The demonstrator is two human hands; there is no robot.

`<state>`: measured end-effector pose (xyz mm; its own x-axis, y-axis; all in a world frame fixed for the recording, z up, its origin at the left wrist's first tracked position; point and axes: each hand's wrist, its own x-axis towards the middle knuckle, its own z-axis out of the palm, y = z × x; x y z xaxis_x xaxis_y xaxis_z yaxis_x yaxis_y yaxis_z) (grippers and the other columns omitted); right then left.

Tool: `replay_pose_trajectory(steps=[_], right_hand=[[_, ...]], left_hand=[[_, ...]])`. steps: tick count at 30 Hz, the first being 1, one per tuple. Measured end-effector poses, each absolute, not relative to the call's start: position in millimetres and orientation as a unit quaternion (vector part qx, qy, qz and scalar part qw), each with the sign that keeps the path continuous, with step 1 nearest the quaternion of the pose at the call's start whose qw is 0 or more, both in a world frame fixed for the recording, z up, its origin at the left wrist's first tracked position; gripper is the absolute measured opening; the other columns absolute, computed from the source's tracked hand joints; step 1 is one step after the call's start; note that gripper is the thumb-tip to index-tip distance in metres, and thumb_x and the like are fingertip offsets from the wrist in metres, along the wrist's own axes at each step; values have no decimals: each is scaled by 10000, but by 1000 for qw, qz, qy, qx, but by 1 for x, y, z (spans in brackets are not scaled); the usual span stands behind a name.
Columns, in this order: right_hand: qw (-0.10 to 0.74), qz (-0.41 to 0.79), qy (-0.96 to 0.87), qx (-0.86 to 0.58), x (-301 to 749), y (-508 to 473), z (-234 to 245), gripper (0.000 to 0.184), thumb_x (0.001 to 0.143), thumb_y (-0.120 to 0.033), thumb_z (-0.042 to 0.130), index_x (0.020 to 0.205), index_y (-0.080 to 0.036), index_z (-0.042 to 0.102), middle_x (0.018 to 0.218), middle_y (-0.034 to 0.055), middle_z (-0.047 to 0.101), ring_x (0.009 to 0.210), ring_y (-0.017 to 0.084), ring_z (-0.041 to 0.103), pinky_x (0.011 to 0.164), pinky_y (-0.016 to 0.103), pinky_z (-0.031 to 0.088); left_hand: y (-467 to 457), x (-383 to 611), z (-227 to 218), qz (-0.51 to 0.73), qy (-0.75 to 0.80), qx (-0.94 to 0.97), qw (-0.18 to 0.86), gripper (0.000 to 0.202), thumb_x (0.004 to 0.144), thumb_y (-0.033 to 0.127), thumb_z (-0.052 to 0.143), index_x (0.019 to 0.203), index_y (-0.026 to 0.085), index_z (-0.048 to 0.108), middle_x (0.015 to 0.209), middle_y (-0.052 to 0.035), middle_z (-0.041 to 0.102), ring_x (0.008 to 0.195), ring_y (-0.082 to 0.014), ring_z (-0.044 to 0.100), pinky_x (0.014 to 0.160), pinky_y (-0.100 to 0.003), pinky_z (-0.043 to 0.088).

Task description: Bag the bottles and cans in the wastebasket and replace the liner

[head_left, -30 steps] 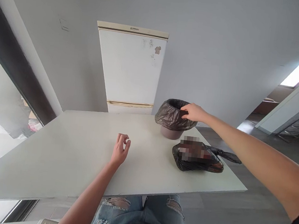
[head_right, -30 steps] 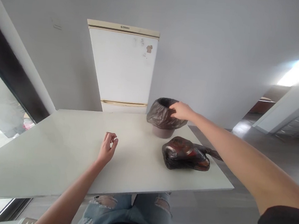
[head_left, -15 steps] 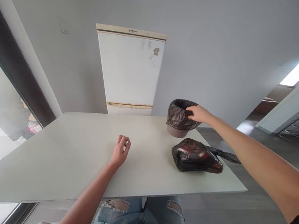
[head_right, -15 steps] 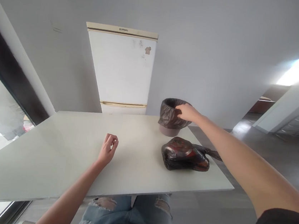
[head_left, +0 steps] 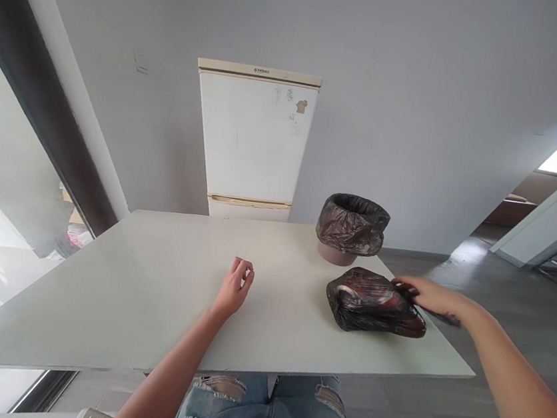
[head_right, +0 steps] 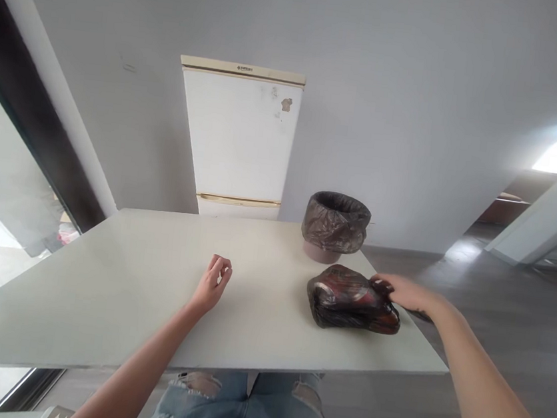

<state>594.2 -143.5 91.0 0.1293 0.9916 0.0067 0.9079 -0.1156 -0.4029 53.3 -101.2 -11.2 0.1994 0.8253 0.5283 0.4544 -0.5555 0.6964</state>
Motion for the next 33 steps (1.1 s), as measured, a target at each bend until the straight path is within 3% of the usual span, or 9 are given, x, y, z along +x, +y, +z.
replay_pose_trajectory(steps=[2,4,10,14,16,25,28,33], right_hand=[[150,290,-652,-684,592,-151,77,459,619,-113,661,1003,-282,846,1225,200,778,1156,346,747,975,397,564],[177,357,-641,-656,581,-152,65,464,659,-205,708,1101,-271,831,1325,217,736,1235,369,712,1017,416,552],[268,331,-654,-625,498,-136,42,332,772,-356,719,1062,-225,814,1193,131,791,1121,323,739,982,395,547],[355,292,-615,-641,423,-119,26,193,775,-384,757,811,-195,778,888,117,787,855,303,725,748,363,525],[390,282,-602,-637,388,-108,18,174,782,-373,756,798,-199,763,854,111,766,823,287,700,703,347,497],[449,408,-622,-495,312,-68,8,419,895,-608,669,872,-199,756,892,47,738,858,219,652,782,321,487],[465,457,-615,-443,311,-65,2,390,866,-578,700,954,-203,766,973,53,756,899,218,676,823,332,515],[492,490,-605,-390,309,-62,-17,372,722,-401,817,1038,-214,758,1027,71,775,955,232,719,893,369,555]], left_hand=[[-101,53,-10,464,426,751,200,138,1089,284,404,1031,245,524,1066,-47,525,809,-141,543,761,-296,509],[-100,53,-10,462,425,752,203,133,1087,282,406,1024,244,517,1061,-43,520,809,-140,539,752,-292,502],[-99,55,-11,439,411,769,216,155,1095,318,414,1014,243,523,1058,-39,544,856,-148,566,776,-295,494],[-100,55,-9,497,384,757,183,161,1098,317,419,1028,238,539,992,-36,562,877,-166,562,812,-311,491],[-100,53,-8,548,377,732,147,153,1094,297,427,1014,232,541,974,-40,559,872,-174,548,816,-319,491],[-100,51,-10,533,348,770,44,108,1022,238,568,1125,242,602,1034,-69,608,983,-219,595,863,-362,544],[-96,51,-11,543,374,752,-8,152,993,180,571,1124,243,614,1024,-67,615,977,-230,590,893,-395,534],[-89,47,-15,558,427,711,-40,318,941,49,481,1071,245,695,1021,-85,580,972,-235,593,866,-393,539]])
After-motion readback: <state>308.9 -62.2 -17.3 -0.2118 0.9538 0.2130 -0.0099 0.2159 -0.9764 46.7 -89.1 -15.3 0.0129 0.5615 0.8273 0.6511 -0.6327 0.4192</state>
